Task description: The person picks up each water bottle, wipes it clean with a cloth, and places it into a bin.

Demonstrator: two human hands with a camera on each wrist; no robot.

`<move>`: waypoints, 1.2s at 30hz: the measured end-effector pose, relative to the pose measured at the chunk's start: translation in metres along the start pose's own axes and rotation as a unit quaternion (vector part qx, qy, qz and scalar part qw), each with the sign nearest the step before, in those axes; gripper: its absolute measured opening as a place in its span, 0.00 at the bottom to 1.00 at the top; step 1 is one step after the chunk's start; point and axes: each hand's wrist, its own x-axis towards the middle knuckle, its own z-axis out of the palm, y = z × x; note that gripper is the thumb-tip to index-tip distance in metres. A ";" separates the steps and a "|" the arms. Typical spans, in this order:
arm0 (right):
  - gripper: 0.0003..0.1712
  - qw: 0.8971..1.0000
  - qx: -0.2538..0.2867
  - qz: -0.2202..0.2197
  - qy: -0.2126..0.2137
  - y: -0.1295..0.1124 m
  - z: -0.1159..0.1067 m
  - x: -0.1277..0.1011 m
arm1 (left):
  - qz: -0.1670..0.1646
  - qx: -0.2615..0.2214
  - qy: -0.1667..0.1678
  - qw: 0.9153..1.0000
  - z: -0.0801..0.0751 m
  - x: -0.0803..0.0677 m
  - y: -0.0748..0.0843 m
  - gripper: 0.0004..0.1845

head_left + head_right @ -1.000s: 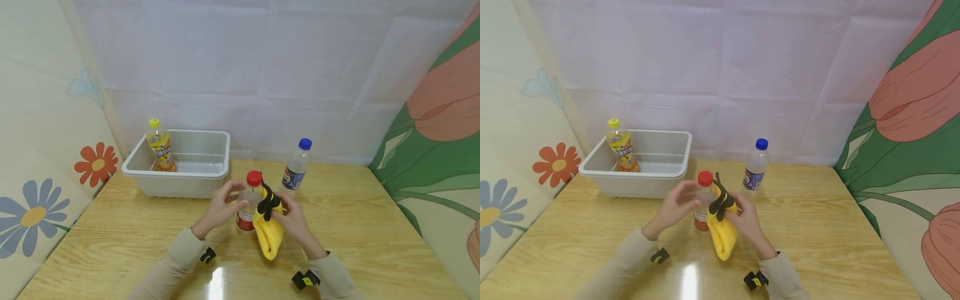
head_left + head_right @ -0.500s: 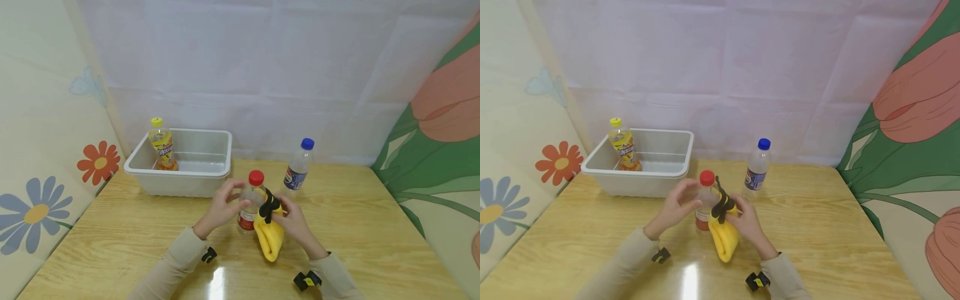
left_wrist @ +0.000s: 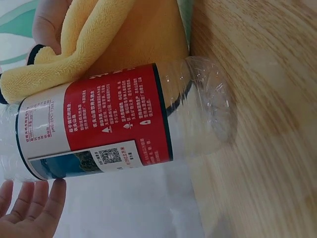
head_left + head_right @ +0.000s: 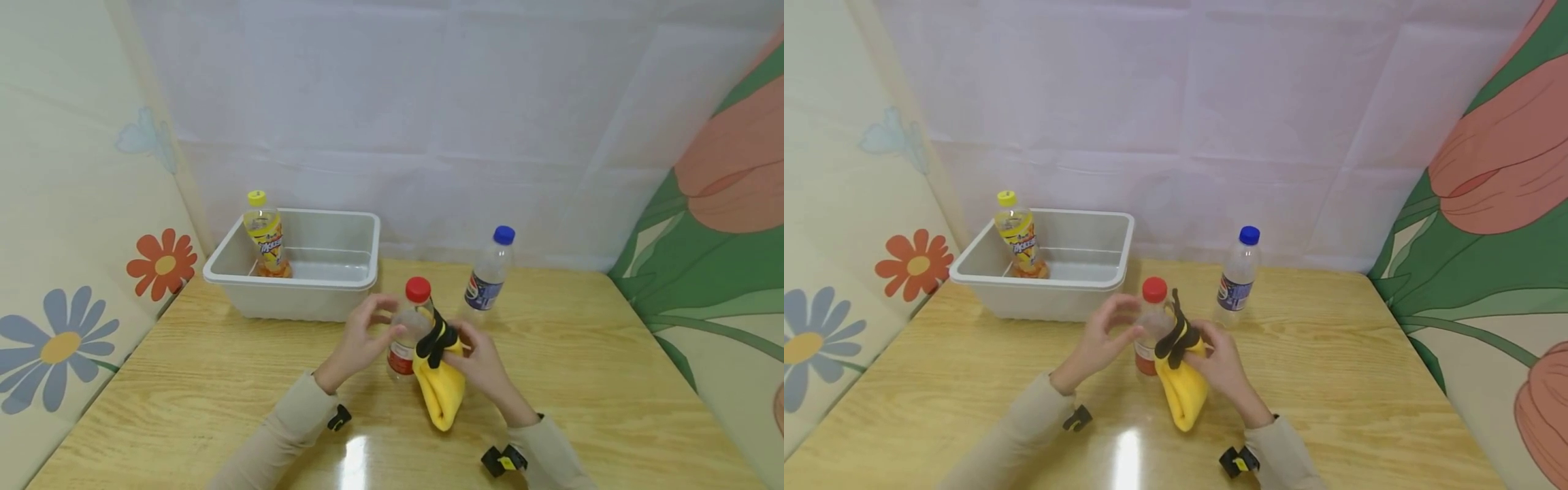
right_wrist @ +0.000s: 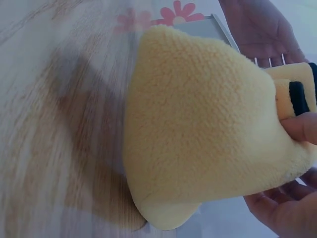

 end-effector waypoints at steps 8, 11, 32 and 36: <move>0.22 1.000 -0.008 -0.015 -0.004 0.000 -0.001 -0.005 | -0.002 -0.026 0.008 1.000 -0.001 -0.002 -0.006 0.14; 0.22 1.000 -0.009 -0.012 -0.006 0.000 -0.002 -0.007 | 0.007 -0.017 0.012 1.000 -0.002 -0.003 -0.008 0.15; 0.21 0.999 -0.033 0.008 -0.023 -0.006 -0.002 -0.017 | 0.000 -0.010 -0.011 1.000 -0.002 -0.008 -0.018 0.22; 0.21 0.999 -0.037 0.004 -0.019 -0.006 -0.003 -0.019 | -0.014 -0.003 -0.020 1.000 -0.002 -0.006 -0.008 0.23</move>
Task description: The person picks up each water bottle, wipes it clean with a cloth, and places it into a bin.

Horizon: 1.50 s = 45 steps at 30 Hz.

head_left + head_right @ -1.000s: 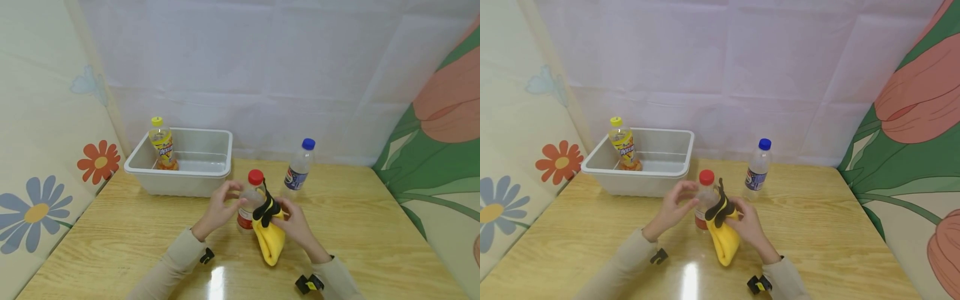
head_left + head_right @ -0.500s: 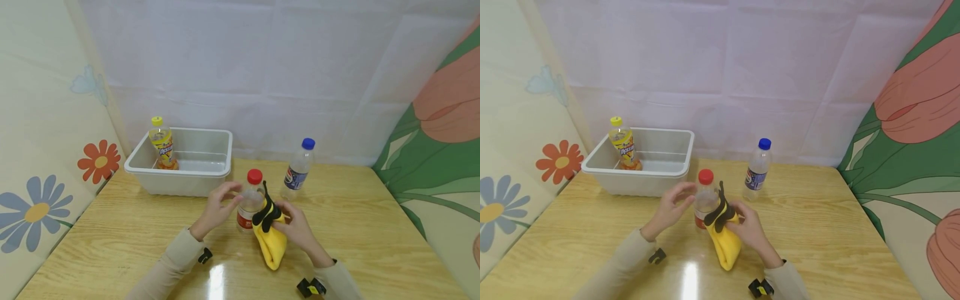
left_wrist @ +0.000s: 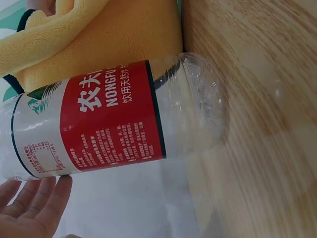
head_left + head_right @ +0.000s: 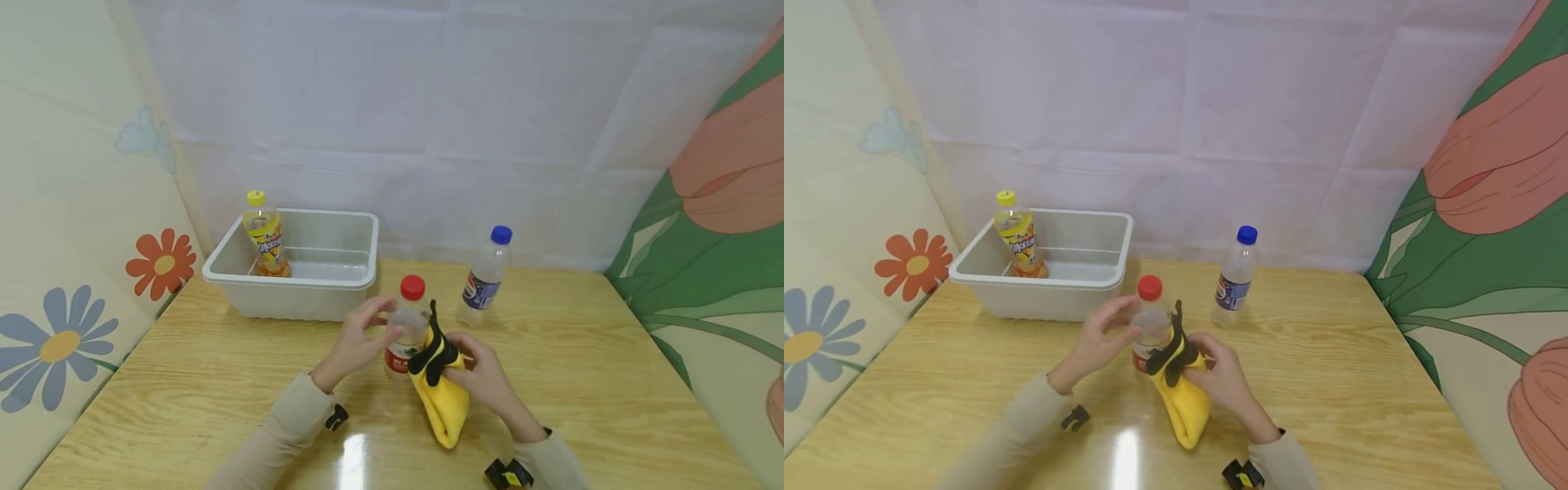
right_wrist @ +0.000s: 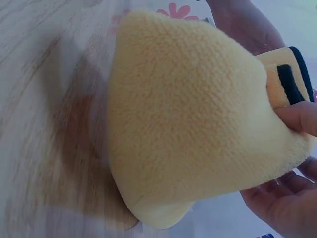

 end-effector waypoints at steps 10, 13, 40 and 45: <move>0.22 0.998 0.019 -0.022 0.059 -0.006 -0.007 0.002 | 0.001 0.000 -0.011 1.000 0.001 -0.005 -0.030 0.25; 0.22 0.996 0.027 -0.045 0.069 -0.009 -0.010 0.005 | -0.006 -0.009 -0.018 1.000 0.000 -0.006 -0.029 0.26; 0.22 0.998 -0.009 -0.061 0.025 -0.032 -0.022 0.032 | -0.043 -0.058 -0.036 0.997 0.002 -0.004 -0.028 0.26; 0.21 0.998 -0.017 -0.049 0.018 -0.030 -0.020 0.034 | -0.040 -0.068 -0.035 0.996 0.001 -0.004 -0.029 0.25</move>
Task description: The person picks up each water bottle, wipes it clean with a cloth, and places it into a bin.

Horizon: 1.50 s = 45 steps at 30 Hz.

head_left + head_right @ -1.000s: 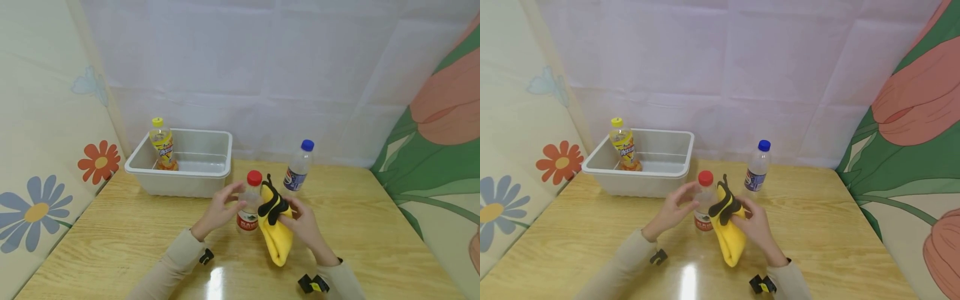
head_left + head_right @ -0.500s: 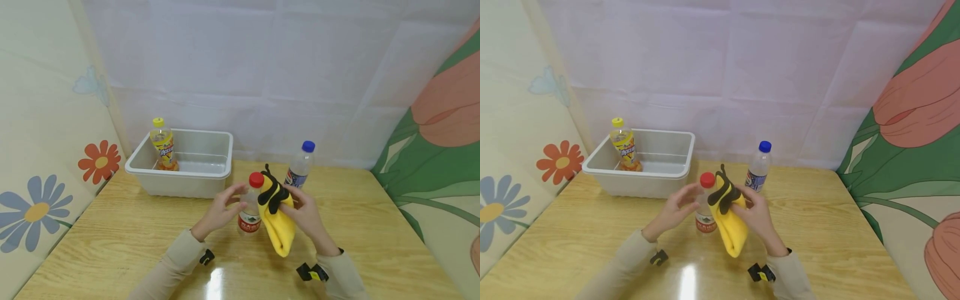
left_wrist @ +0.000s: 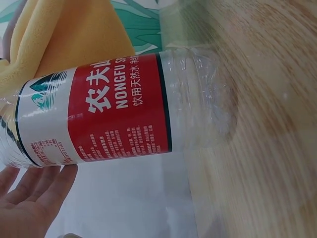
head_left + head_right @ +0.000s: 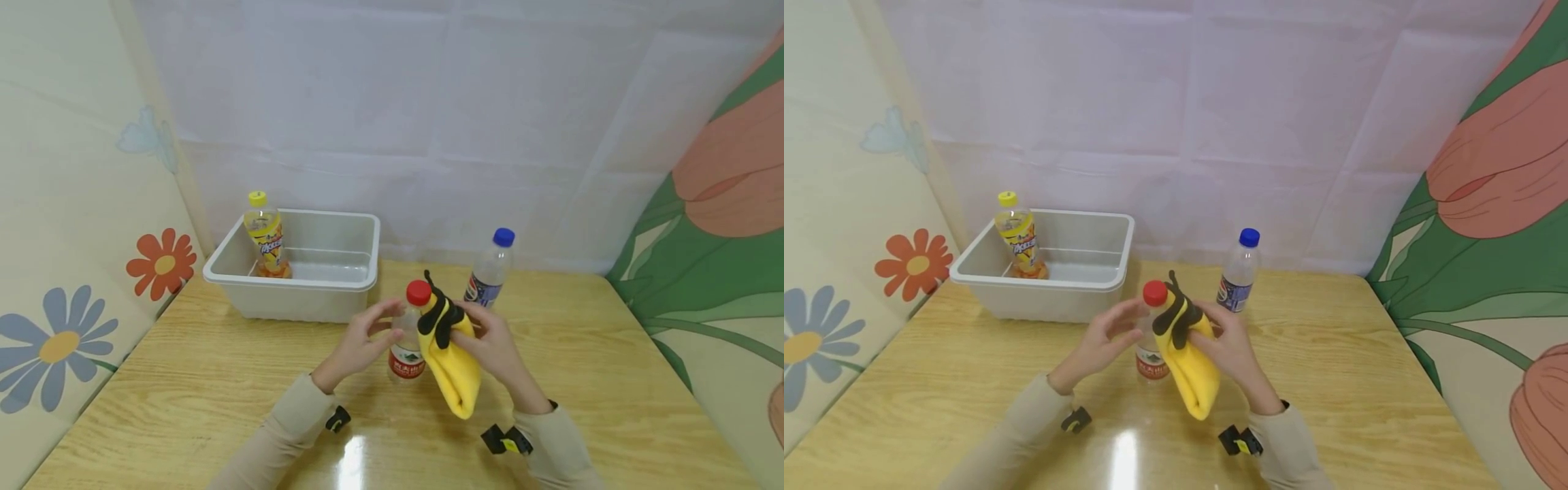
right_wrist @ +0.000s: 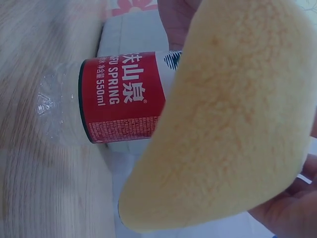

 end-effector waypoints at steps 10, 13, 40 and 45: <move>0.20 0.999 -0.029 -0.029 0.001 0.003 0.005 0.000 | -0.012 0.003 0.001 1.000 -0.001 0.001 -0.001 0.27; 0.20 0.999 -0.028 -0.029 0.001 0.005 0.007 -0.001 | -0.013 0.003 0.002 1.000 0.000 0.000 -0.001 0.27; 0.22 0.999 -0.039 0.027 -0.009 0.026 0.020 -0.012 | -0.031 -0.013 -0.006 0.999 -0.001 0.004 0.029 0.23; 0.22 0.999 -0.031 0.028 -0.020 0.030 0.021 -0.014 | -0.031 -0.012 -0.006 0.999 0.000 0.004 0.031 0.23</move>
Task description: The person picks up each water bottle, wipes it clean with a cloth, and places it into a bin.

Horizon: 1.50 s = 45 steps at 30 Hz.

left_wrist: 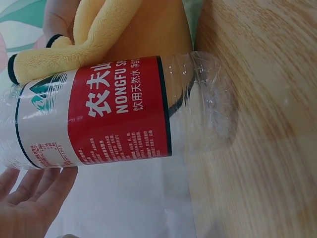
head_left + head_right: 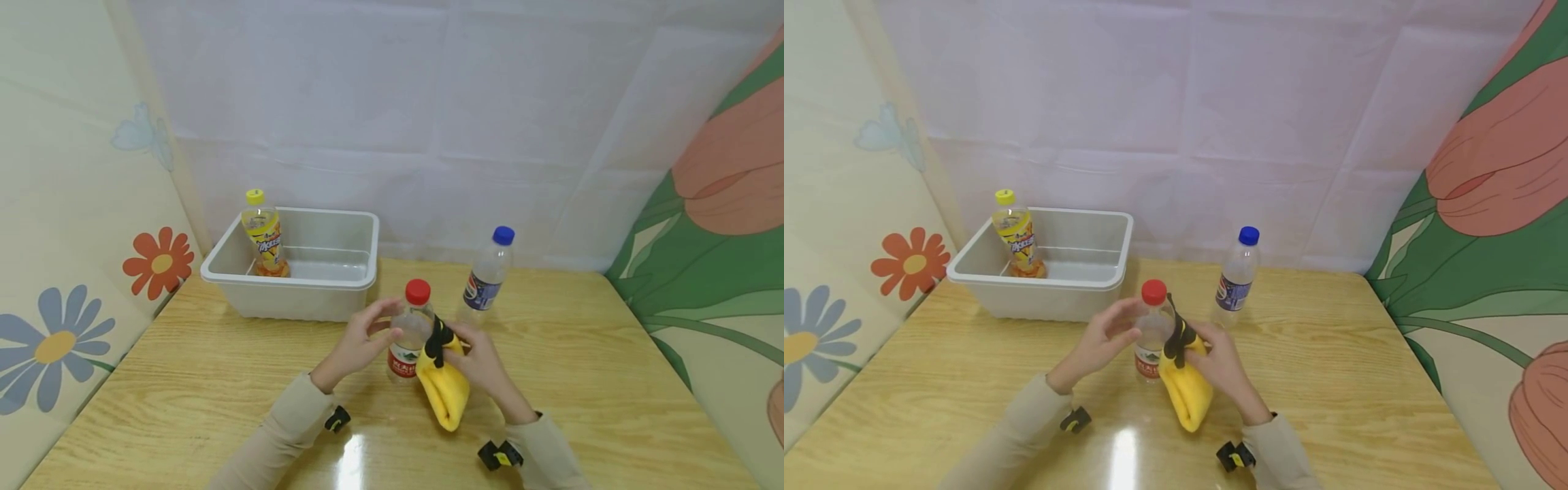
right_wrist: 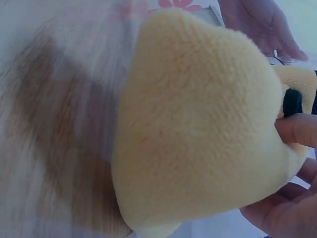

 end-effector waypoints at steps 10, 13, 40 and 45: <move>0.25 0.998 -0.055 -0.002 0.012 0.000 -0.014 -0.010 | 0.004 0.001 0.000 1.000 0.001 0.000 -0.020 0.24; 0.25 0.997 -0.071 -0.016 0.014 -0.001 -0.021 -0.014 | 0.005 0.002 0.004 1.000 0.001 -0.001 -0.028 0.25; 0.22 0.963 -0.257 -0.073 -0.042 0.009 -0.076 -0.042 | 0.029 0.011 0.002 1.000 -0.001 -0.002 -0.032 0.24; 0.22 0.952 -0.289 -0.052 -0.084 0.011 -0.076 -0.044 | 0.025 0.016 0.005 1.000 0.000 -0.002 -0.030 0.24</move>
